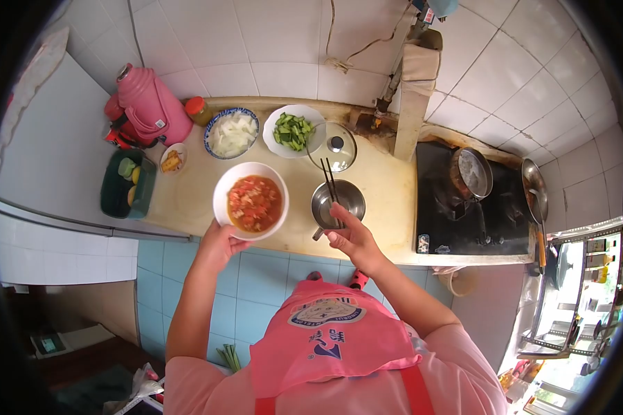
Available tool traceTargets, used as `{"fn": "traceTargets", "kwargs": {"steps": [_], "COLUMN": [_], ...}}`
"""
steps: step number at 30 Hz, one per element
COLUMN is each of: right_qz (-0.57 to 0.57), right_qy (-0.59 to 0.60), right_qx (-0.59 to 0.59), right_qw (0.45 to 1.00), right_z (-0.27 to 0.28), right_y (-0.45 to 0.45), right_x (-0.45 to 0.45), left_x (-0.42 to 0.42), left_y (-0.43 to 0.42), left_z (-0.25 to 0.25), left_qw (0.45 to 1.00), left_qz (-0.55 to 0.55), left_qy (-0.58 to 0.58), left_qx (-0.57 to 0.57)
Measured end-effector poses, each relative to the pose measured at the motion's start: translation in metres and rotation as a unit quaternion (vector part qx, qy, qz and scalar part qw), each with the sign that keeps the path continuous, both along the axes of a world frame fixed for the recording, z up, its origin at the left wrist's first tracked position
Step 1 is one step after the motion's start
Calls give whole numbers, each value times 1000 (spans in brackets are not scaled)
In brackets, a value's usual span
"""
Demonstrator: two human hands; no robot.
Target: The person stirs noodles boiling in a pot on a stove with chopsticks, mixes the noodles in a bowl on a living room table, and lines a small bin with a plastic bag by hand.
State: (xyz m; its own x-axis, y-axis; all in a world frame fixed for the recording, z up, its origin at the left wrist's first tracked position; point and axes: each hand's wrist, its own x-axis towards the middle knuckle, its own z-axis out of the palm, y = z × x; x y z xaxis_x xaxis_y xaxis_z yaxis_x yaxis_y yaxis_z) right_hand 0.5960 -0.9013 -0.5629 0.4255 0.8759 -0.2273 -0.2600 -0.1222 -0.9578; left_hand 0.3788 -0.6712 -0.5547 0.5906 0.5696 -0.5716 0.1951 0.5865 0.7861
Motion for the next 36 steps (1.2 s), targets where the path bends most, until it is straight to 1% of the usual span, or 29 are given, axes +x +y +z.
{"fn": "traceTargets", "kwargs": {"steps": [3, 7, 9, 11, 13, 15, 16, 17, 18, 19, 20, 22, 24, 25, 26, 27, 29, 30, 32, 35, 36], "right_qz": [29, 39, -18, -64, -136, -170, -203, -207, -243, -277, -283, -296, -302, -315, -326, -323, -306, -313, -325, -327, -325], "right_qy": [29, 67, 28, 27, 48, 54, 40, 37, 44, 51, 58, 58, 59, 60, 64, 76, 117, 130, 143, 142, 137], "right_qx": [-11, -22, -53, -81, -83, -50, -66, -66, -61, -57, -36, -47, -56, -48, -40, -37, -19, -28, -33, -33, -35], "right_qw": [999, 997, 998, 994, 986, 983, 976, 975, 967, 958, 957, 952, 950, 946, 943, 942, 945, 940, 934, 934, 935], "right_z": [23, 32, 31, 29, 16, 5, -2, -11, -21, -31, -40, -55, -78, -91, -105, -112, -128, -133, -144, -155, -159], "right_y": [-11, -46, -70, -93, -116, -133, -139, -144, -148, -151, -152, -153, -150, -150, -149, -146, -142, -138, -132, -126, -124], "right_x": [5, 20, 28, 37, 50, 67, 74, 83, 91, 98, 104, 114, 124, 128, 131, 132, 134, 134, 135, 139, 141], "left_x": [18, 54, 79, 108, 140, 173, 189, 207, 224, 239, 254, 268, 275, 276, 275, 272, 262, 257, 244, 226, 217], "left_y": [-34, -80, -101, -125, -143, -158, -162, -164, -167, -170, -173, -179, -181, -182, -183, -182, -179, -178, -173, -160, -155], "left_z": [30, 31, 20, 17, 3, -8, -18, -28, -34, -49, -75, -69, -55, -63, -78, -89, -93, -94, -98, -90, -71], "left_qw": [996, 984, 976, 972, 963, 957, 951, 944, 937, 935, 939, 944, 931, 933, 908, 869, 887, 894, 906, 922, 938], "left_qz": [-73, -170, -211, -232, -267, -284, -304, -324, -348, -353, -342, -328, -307, -298, -317, -332, -321, -316, -302, -297, -285], "left_qy": [25, 18, 6, 8, 5, -11, -17, -24, -6, -18, 1, 20, 164, 166, 163, 163, 99, 67, 46, 26, 17], "left_qx": [-32, -47, -53, -48, -39, -53, -54, -54, -36, -31, -29, -29, 112, 111, 221, 328, 318, 311, 292, 248, 194]}}
